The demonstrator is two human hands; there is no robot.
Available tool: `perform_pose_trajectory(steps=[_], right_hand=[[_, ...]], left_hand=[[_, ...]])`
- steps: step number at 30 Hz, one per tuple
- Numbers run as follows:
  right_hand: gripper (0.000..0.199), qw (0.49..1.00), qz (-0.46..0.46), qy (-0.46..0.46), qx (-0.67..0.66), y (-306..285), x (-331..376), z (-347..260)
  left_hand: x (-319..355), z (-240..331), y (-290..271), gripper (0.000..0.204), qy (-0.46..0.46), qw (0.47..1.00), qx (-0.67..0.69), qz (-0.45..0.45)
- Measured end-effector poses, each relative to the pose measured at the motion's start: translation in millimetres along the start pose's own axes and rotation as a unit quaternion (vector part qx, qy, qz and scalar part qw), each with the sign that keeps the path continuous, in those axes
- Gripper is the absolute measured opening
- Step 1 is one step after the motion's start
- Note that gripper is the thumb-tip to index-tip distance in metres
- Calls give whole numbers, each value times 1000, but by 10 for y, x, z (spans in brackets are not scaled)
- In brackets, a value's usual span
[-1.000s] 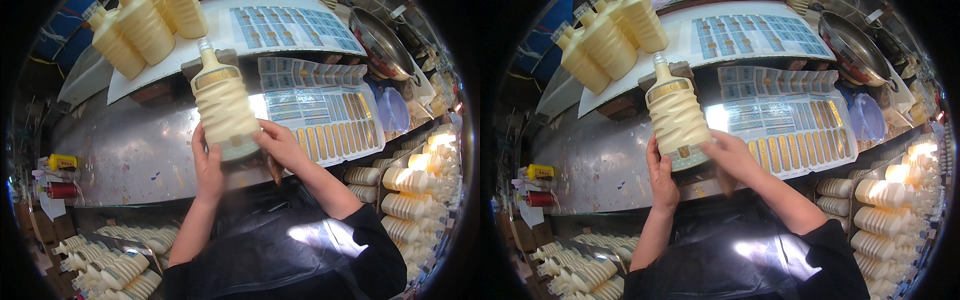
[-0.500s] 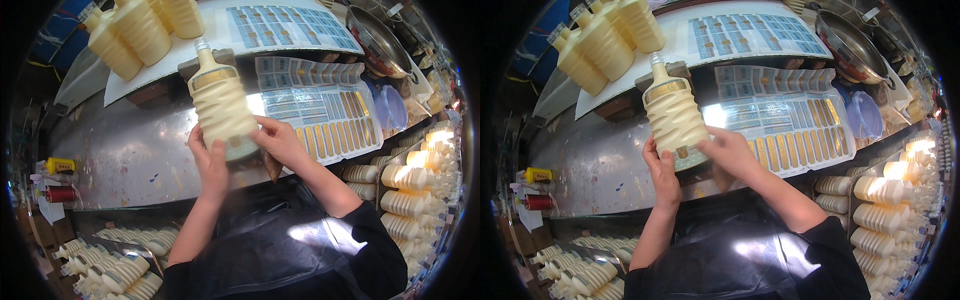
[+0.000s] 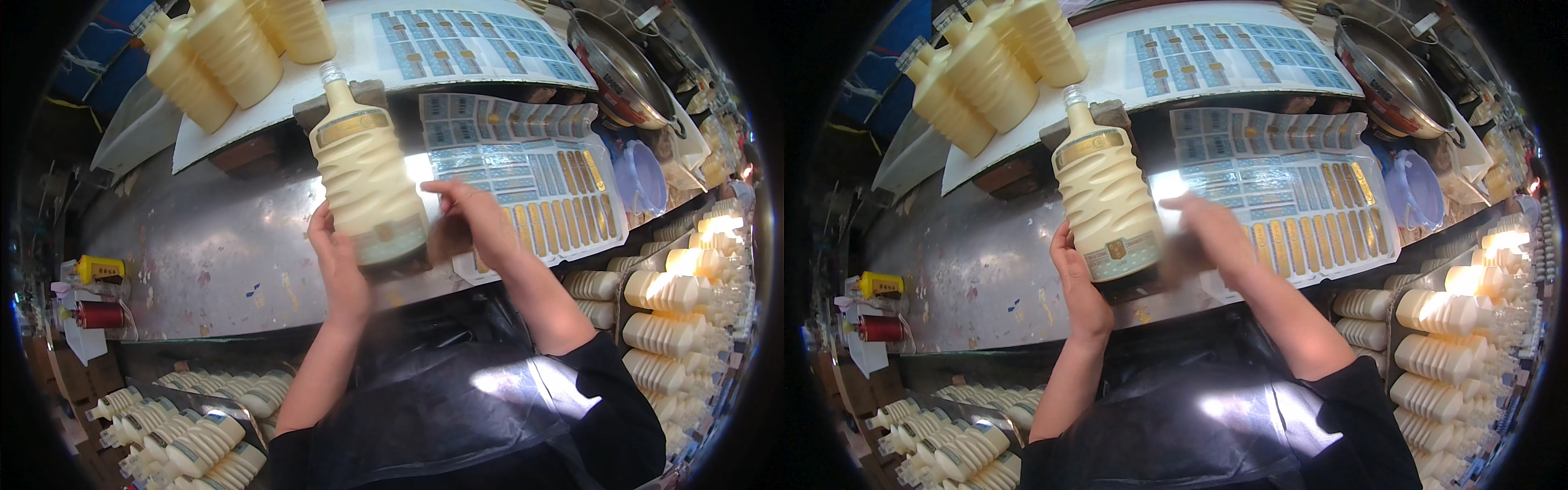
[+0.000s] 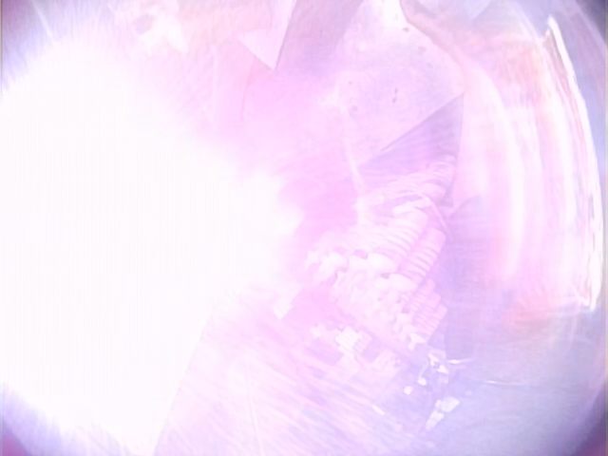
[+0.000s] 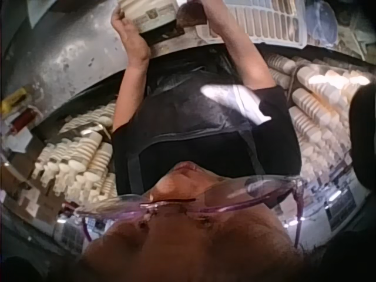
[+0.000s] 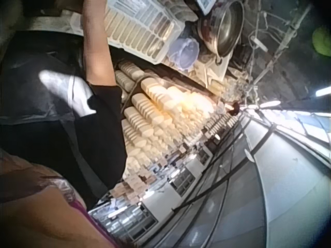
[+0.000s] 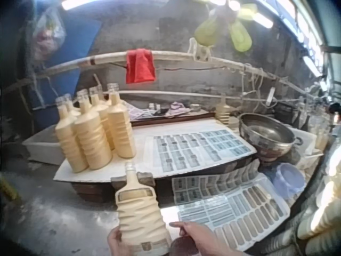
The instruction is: The person applies adhesive labels to cream-colored plastic bottles. They peel each label from a sheet, position it on the bottle, and smooth it with a small brown tool. Finished bottles are placed on a nearby tray.
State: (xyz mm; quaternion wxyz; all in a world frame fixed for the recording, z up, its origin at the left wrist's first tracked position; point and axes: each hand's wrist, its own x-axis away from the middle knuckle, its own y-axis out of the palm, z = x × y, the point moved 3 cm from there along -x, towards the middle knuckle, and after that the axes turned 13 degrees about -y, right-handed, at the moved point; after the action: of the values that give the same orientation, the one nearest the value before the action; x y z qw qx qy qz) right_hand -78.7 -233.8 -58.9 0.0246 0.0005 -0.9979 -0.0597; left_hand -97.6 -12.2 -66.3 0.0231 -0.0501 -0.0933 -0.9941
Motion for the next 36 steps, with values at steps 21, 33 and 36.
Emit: perform_pose_trajectory(steps=[21,33,36], right_hand=[[31,764,15,-440,472,374,440,-633],[27,657,-170,-549,487,1078,642,-789],[18,630,-171,-561,509,1236,652,-747]], left_hand=[[73,-117,-129,85,58,995,-79,-17],[147,122,-84,71,242,895,-356,117],[134,69,-142,64,253,897,-348,101]])
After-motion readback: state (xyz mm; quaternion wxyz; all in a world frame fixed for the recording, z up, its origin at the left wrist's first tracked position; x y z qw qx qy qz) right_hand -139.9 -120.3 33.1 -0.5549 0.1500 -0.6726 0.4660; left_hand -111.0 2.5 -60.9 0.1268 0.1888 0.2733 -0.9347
